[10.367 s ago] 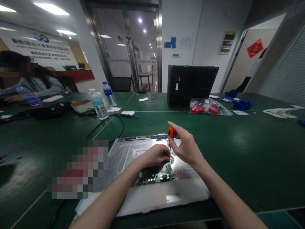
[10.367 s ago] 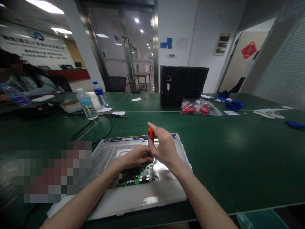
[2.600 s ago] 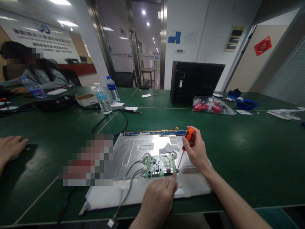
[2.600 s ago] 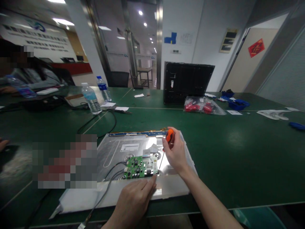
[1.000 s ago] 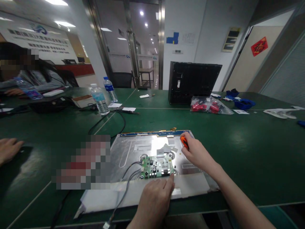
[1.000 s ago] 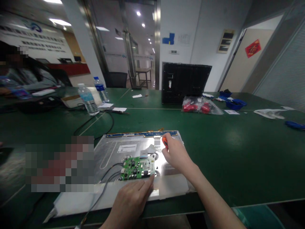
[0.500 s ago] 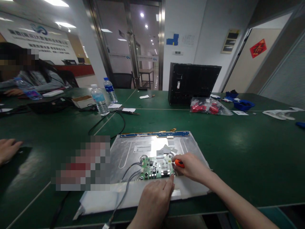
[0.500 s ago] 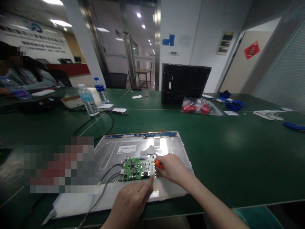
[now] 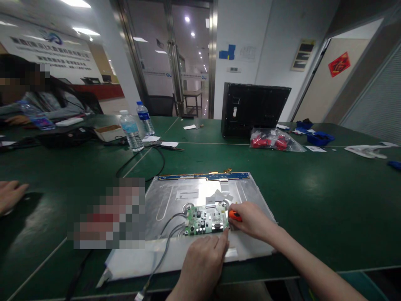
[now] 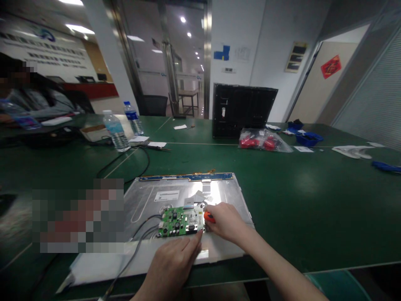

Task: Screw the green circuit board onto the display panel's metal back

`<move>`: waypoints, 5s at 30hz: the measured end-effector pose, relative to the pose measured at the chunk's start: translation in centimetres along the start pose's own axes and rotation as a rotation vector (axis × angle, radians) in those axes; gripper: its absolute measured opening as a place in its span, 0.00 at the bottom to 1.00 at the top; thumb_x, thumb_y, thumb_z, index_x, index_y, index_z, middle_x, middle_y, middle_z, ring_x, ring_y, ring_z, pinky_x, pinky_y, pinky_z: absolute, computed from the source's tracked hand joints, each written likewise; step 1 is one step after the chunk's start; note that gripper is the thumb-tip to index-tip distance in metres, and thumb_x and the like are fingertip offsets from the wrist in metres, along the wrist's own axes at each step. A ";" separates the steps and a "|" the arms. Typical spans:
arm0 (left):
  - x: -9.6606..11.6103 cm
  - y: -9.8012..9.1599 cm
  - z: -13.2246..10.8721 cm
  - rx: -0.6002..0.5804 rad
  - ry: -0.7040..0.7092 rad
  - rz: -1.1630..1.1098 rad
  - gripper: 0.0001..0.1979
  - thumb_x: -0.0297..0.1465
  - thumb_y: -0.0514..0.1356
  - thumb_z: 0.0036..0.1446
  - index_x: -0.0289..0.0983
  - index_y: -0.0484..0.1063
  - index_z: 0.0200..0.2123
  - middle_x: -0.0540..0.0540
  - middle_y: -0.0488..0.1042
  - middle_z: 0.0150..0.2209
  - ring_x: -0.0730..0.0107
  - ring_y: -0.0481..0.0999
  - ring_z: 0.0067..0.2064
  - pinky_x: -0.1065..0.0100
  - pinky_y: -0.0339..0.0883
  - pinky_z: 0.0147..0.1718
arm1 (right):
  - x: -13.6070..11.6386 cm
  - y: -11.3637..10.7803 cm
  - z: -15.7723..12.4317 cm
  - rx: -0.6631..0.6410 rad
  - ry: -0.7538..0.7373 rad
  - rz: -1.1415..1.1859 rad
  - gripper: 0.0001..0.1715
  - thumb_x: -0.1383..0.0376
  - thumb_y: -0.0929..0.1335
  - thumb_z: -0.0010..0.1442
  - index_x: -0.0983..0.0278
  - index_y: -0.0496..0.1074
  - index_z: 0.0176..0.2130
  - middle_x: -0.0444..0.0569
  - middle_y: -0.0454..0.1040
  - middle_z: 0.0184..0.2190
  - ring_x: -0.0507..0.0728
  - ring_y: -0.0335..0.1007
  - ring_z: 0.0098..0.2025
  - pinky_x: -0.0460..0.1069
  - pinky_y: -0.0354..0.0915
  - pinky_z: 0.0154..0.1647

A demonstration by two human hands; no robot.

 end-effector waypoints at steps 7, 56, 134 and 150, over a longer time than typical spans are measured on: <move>-0.1 -0.2 -0.2 0.020 -0.010 0.005 0.16 0.25 0.43 0.68 0.33 0.71 0.43 0.47 0.75 0.24 0.67 0.76 0.23 0.70 0.67 0.23 | -1.2 -0.5 -0.7 0.002 -0.091 0.125 0.04 0.66 0.68 0.58 0.64 0.75 0.33 0.48 0.77 0.29 0.55 0.70 0.32 0.45 0.55 0.32; -0.4 0.6 -0.7 -0.036 -0.003 -0.015 0.16 0.19 0.46 0.61 0.33 0.69 0.46 0.47 0.76 0.26 0.65 0.77 0.25 0.68 0.69 0.25 | 3.3 -6.8 2.5 0.468 -0.003 1.069 0.23 0.47 0.71 0.53 0.62 0.62 0.28 0.42 0.71 0.18 0.50 0.65 0.16 0.43 0.60 0.15; -0.3 -0.7 0.0 0.047 -0.013 -0.004 0.17 0.26 0.42 0.69 0.32 0.70 0.43 0.46 0.77 0.25 0.67 0.78 0.24 0.69 0.70 0.23 | -5.6 -9.1 -2.7 0.698 -0.535 0.370 0.26 0.71 0.64 0.54 0.61 0.55 0.52 0.36 0.60 0.22 0.49 0.58 0.19 0.43 0.56 0.20; -0.3 -0.4 -0.1 0.028 0.010 -0.010 0.15 0.25 0.43 0.69 0.32 0.69 0.45 0.46 0.78 0.26 0.67 0.79 0.26 0.69 0.71 0.25 | -5.9 -9.1 -3.3 0.870 -0.520 0.259 0.17 0.66 0.64 0.60 0.59 0.55 0.48 0.38 0.66 0.23 0.49 0.59 0.17 0.43 0.56 0.17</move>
Point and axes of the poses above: each hand's wrist, its own z-axis towards the middle knuckle, its own y-axis out of the palm, x = y × z, the point moved 10 cm from there along z, towards the middle knuckle
